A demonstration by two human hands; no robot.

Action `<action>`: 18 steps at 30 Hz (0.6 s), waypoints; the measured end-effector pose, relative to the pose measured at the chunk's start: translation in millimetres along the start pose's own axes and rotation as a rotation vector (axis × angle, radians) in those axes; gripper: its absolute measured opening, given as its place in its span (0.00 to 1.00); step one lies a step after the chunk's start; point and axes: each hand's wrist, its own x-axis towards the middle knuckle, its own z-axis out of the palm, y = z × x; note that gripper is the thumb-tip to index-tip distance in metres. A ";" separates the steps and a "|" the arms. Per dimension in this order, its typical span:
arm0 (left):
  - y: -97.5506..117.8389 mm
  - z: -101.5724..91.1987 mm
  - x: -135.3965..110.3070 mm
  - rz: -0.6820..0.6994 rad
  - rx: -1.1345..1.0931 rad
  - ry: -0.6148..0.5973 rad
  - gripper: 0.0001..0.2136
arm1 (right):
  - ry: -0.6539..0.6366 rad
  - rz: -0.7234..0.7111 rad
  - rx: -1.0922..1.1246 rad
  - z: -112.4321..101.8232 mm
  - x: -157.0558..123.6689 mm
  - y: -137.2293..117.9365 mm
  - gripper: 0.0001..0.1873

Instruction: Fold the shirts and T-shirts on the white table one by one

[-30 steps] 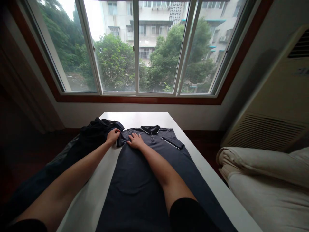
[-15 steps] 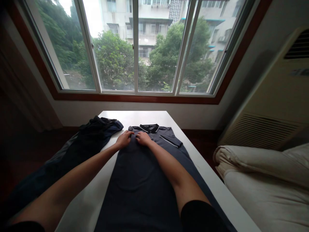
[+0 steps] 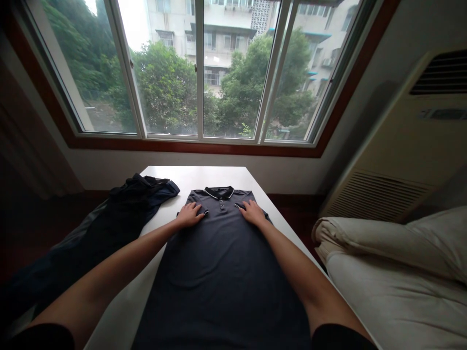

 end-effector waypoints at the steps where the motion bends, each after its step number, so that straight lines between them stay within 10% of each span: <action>1: 2.5 5.4 -1.5 -0.024 0.013 0.000 0.34 | -0.027 0.013 -0.009 4.5 -4.9 2.1 0.36; 18: 8.8 21.9 5.6 -0.051 0.048 -0.014 0.36 | -0.124 0.082 -0.020 12.4 -6.9 -6.2 0.44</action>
